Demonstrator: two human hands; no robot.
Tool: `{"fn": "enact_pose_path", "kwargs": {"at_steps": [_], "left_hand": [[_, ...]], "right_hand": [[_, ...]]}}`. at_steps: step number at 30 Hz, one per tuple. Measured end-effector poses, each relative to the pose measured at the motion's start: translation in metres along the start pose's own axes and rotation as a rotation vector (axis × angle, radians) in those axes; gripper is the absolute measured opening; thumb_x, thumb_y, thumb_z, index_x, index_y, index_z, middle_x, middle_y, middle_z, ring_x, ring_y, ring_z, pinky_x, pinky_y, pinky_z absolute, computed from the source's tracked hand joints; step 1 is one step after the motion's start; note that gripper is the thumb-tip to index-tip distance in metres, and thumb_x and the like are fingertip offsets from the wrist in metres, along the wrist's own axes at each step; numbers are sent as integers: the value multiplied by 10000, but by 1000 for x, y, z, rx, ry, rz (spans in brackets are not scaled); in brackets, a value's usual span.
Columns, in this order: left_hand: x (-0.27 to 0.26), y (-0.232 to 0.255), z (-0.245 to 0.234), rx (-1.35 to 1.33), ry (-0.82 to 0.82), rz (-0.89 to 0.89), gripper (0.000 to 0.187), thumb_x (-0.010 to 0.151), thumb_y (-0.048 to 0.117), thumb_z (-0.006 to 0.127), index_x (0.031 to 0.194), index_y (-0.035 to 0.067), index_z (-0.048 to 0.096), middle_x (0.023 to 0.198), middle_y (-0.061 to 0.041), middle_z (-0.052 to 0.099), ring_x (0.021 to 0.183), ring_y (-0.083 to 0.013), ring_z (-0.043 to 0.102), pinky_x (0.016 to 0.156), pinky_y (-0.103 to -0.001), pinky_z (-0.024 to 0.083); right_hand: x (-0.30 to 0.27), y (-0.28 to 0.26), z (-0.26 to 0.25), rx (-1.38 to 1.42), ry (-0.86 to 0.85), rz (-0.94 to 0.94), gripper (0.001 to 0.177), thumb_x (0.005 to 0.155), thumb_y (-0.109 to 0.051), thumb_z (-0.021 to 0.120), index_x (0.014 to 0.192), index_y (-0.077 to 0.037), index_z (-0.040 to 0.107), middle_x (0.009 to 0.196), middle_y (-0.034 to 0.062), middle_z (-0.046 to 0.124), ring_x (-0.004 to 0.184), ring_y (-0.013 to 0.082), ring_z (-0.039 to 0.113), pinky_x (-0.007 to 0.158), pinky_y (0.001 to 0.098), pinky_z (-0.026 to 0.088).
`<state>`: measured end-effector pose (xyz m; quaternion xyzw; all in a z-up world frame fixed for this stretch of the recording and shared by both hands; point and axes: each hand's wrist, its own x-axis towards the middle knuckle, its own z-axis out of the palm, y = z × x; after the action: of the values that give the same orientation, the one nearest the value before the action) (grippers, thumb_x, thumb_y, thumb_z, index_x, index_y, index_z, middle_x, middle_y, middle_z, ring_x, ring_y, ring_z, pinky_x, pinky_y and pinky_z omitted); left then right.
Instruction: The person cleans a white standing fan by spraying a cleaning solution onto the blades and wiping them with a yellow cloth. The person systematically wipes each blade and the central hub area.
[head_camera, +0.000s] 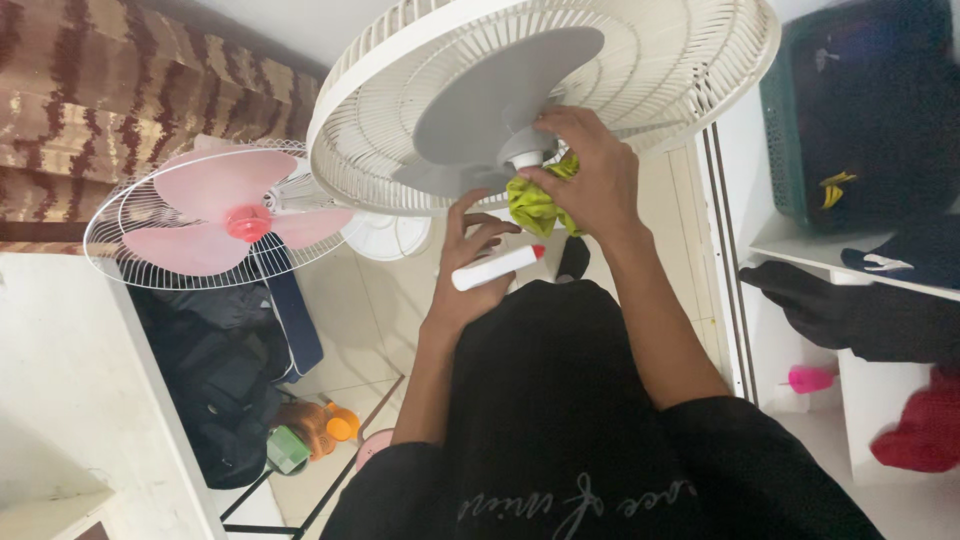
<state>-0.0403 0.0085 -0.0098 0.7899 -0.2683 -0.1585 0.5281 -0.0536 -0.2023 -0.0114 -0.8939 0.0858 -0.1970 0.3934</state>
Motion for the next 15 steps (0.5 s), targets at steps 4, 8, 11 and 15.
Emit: {"fn": "enact_pose_path", "kwargs": {"at_steps": [4, 8, 11, 15], "left_hand": [[2, -22, 14, 89, -100, -9, 618, 693, 41, 808, 1281, 67, 619, 1530, -240, 317, 1264, -368, 571, 802, -362, 656], [0, -41, 35, 117, 11, 67, 786, 743, 61, 850, 1425, 113, 464, 1545, -225, 302, 1377, -432, 500, 914, -373, 655], [0, -48, 39, -58, 32, 48, 967, 720, 91, 861, 1511, 131, 305, 1574, -248, 242, 1288, -390, 569, 967, -410, 617], [10, -52, 43, -164, -93, 75, 1022, 666, 66, 810, 1524, 135, 260, 1604, -272, 206, 1317, -442, 538, 956, -419, 595]], "right_hand": [[3, -3, -10, -27, -42, -30, 511, 752, -226, 933, 1202, -113, 720, 1313, 56, 692, 1126, 293, 702, 897, 377, 571], [2, -7, -11, -53, -50, -26, 500, 769, -208, 924, 1218, -116, 725, 1304, 76, 692, 1141, 292, 699, 913, 376, 568], [1, -12, -12, -63, -44, -32, 483, 788, -166, 912, 1224, -97, 717, 1296, 89, 691, 1159, 299, 690, 926, 381, 562], [-1, -20, -15, -16, -56, 9, 453, 818, -128, 888, 1226, -78, 697, 1303, 95, 683, 1172, 282, 685, 894, 360, 569]]}}
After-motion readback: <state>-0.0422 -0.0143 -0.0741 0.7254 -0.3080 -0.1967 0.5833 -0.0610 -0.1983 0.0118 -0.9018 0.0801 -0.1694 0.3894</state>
